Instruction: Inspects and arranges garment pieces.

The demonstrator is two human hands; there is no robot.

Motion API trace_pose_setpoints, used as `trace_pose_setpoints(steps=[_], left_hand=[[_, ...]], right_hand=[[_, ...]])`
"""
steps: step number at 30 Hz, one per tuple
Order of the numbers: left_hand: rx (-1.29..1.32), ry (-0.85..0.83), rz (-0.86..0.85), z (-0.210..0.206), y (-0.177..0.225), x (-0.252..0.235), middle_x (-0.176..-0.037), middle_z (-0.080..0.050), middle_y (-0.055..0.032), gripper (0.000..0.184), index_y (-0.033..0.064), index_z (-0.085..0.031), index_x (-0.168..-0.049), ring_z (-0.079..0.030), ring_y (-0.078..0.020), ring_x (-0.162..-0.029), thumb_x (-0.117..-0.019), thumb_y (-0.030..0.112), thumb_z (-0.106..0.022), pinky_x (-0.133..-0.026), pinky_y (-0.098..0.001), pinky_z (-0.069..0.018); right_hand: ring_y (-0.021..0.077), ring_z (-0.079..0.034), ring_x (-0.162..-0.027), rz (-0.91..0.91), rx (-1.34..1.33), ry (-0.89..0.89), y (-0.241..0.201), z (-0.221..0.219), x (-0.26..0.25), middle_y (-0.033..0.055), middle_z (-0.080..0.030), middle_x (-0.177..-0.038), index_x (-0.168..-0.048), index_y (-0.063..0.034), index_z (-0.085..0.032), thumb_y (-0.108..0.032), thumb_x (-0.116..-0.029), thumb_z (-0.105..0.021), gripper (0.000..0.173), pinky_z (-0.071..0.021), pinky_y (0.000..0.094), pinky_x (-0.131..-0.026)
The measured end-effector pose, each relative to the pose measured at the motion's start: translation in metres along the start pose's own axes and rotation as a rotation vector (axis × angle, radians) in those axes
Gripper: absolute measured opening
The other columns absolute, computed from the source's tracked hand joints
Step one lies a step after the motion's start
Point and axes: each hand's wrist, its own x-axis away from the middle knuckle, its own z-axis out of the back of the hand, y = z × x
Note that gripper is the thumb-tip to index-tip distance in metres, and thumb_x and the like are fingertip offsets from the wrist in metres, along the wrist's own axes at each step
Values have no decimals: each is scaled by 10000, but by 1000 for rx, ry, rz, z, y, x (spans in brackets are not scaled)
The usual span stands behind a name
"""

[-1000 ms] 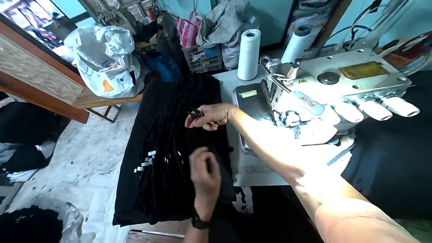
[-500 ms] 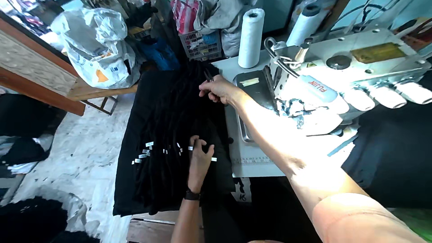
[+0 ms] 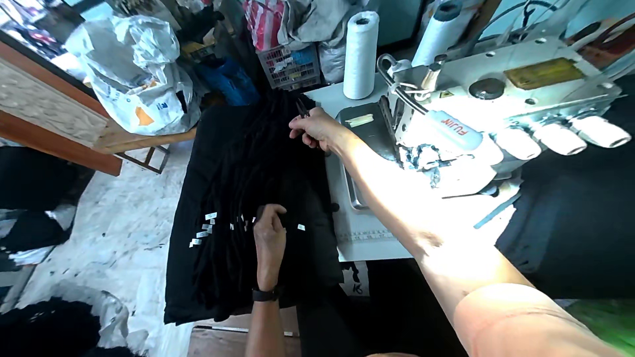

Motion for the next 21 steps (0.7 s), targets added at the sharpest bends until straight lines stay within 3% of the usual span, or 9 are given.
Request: trace_pose_setpoints(steps=[3,5,7,9,12,14,16,19,21], left_hand=[[-68,-68,-47,1,5,4,-1110,-664,-258,294,-45,-747,-1016,-665,-322,-983,-953,-73,-461,-855,-409,-544],[-169,-188,-10,-5,15,7,-1239,-609,-287,245,-62,-713,-1086,-647,-364,-1093,-969,106,-578,-926,-444,-547],[-299,-243,30,-22,27,14,-1286,-588,-296,414,-74,-700,-1091,-634,-401,-1137,-921,303,-715,-948,-484,-538],[-344,-269,68,-28,30,14,-1294,-594,-285,360,-74,-700,-1097,-644,-391,-1136,-923,241,-709,-945,-480,-539],[-63,-294,90,-3,18,3,-1275,-621,-277,260,-99,-701,-1094,-625,-329,-1181,-973,124,-642,-1008,-427,-509],[137,-270,124,18,9,-5,-1181,-668,-222,255,-92,-698,-1091,-639,-232,-1105,-976,127,-633,-964,-379,-513],[183,-179,135,33,6,-9,-994,-687,-133,214,-66,-675,-1078,-645,-110,-889,-983,112,-603,-814,-294,-530],[22,68,4,44,4,-14,-875,-678,-134,155,-72,-653,-1041,-638,-105,-768,-977,51,-584,-720,-273,-531],[-163,258,-186,47,-8,-22,-836,-689,-183,129,-92,-663,-992,-670,-194,-750,-942,5,-595,-709,-329,-552]], right_hand=[[18,-416,-431,-9,-14,16,-1,0,-2,14,-656,-758,-1197,-53,-591,-143,-1042,-567,181,-333,162,-405],[21,-419,-432,-13,-31,29,-1,2,-4,17,-661,-767,-1208,-53,-593,-146,-1042,-569,192,-336,165,-405],[19,-423,-439,-6,-34,35,0,2,-4,17,-667,-781,-1220,-56,-595,-153,-1041,-570,205,-341,167,-411],[15,-419,-444,-2,-14,35,1,2,-4,13,-669,-784,-1222,-58,-599,-158,-1041,-566,210,-338,168,-415],[13,-413,-435,-5,-24,36,0,4,-3,15,-665,-778,-1216,-51,-595,-155,-1043,-565,204,-335,162,-408],[14,-412,-432,-4,-29,33,1,4,-3,18,-665,-776,-1199,-48,-598,-151,-1040,-568,192,-334,162,-406],[13,-410,-431,-2,-14,28,2,3,-4,17,-662,-772,-1190,-43,-600,-148,-1037,-574,187,-334,163,-405],[14,-408,-430,0,23,18,1,2,-5,17,-655,-756,-1174,-40,-600,-142,-1037,-575,172,-330,163,-405],[14,-409,-427,3,43,14,1,1,-6,17,-654,-750,-1156,-40,-602,-147,-1041,-571,160,-330,165,-404]])
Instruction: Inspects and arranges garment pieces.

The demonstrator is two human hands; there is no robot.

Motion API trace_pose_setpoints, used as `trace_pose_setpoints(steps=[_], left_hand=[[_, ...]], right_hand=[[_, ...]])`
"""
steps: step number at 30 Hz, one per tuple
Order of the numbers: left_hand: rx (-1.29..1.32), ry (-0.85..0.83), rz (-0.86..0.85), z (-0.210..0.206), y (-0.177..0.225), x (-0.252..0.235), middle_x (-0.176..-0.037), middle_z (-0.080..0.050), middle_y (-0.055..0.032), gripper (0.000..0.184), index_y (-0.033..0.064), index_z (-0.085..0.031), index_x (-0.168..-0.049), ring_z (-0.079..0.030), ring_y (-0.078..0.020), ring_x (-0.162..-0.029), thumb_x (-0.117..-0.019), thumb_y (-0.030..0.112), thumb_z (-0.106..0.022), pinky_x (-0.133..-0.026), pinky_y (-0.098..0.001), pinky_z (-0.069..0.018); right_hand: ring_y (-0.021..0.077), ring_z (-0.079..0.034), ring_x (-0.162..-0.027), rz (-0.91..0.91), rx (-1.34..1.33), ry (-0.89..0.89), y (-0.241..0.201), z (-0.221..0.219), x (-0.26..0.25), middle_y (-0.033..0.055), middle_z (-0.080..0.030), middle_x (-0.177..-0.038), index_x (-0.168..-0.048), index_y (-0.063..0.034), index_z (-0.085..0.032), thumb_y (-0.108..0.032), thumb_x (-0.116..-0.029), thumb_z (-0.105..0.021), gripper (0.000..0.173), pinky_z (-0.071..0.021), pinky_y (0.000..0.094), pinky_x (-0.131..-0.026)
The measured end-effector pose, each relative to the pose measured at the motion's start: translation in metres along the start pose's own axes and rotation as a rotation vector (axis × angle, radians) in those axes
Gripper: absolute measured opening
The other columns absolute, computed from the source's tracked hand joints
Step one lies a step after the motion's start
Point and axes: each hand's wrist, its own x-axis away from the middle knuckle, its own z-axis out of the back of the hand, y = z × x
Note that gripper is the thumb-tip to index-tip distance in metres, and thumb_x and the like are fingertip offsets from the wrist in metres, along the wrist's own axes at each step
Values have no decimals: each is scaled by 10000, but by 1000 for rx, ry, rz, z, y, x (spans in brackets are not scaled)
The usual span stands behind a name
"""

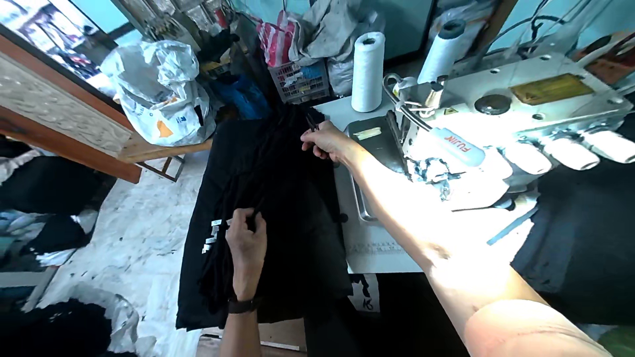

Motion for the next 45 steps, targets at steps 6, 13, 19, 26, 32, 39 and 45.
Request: trace_pose_setpoints(steps=[6,13,19,26,32,39,45], left_hand=[[-368,-135,-14,2,-36,-22,-1543,-406,-325,888,-78,-599,-1283,-322,-567,-1446,-680,508,-885,-1099,-789,-200],[-305,-556,673,31,-50,-63,-1622,-279,-298,1208,12,-387,-1547,-226,-517,-1506,-681,753,-786,-1135,-767,-221],[-297,-704,714,36,-37,-64,-1410,-548,-294,1210,54,-269,-1595,-559,-451,-1292,-718,703,-793,-1056,-628,-451],[-272,-706,723,41,-5,-39,-1354,-592,-269,975,-34,-413,-1478,-587,-412,-1271,-804,564,-785,-1030,-602,-481],[80,-632,759,49,-13,6,-1332,-601,-279,954,-23,-389,-1493,-592,-406,-1254,-795,458,-827,-1046,-594,-470],[902,-483,956,89,19,112,-1154,-636,-111,363,19,-498,-1371,-629,-145,-1011,-1066,216,-496,-904,-349,-532],[1038,502,1070,74,7,181,-692,-603,-49,180,-112,-552,-852,-561,-8,-636,-938,-134,-396,-651,-162,-500]], right_hand=[[22,-420,-437,23,111,-25,1,-7,-1,23,-643,-750,-1127,-30,-587,-179,-1064,-536,169,-339,174,-414],[76,-453,-547,79,368,-73,7,-5,13,67,-636,-861,-1208,-15,-606,-263,-1092,-498,294,-400,246,-519],[198,-573,-686,-7,770,-134,8,-16,10,157,-649,-983,-1297,15,-554,-332,-1122,-393,420,-495,379,-666],[241,-580,-750,15,796,-129,10,-25,27,195,-587,-1025,-1351,15,-526,-350,-1113,-426,448,-507,409,-718],[188,-528,-683,-74,800,-259,18,-42,54,159,-551,-995,-1411,-10,-453,-371,-1105,-436,474,-482,351,-646],[119,-481,-646,215,446,-411,38,-66,116,182,-593,-1230,-1558,-63,-367,-287,-1069,-549,568,-422,287,-547],[-59,-381,-555,447,82,-763,27,-126,174,25,-590,-1341,-1516,-48,-442,-131,-1043,-514,485,-347,136,-481]])
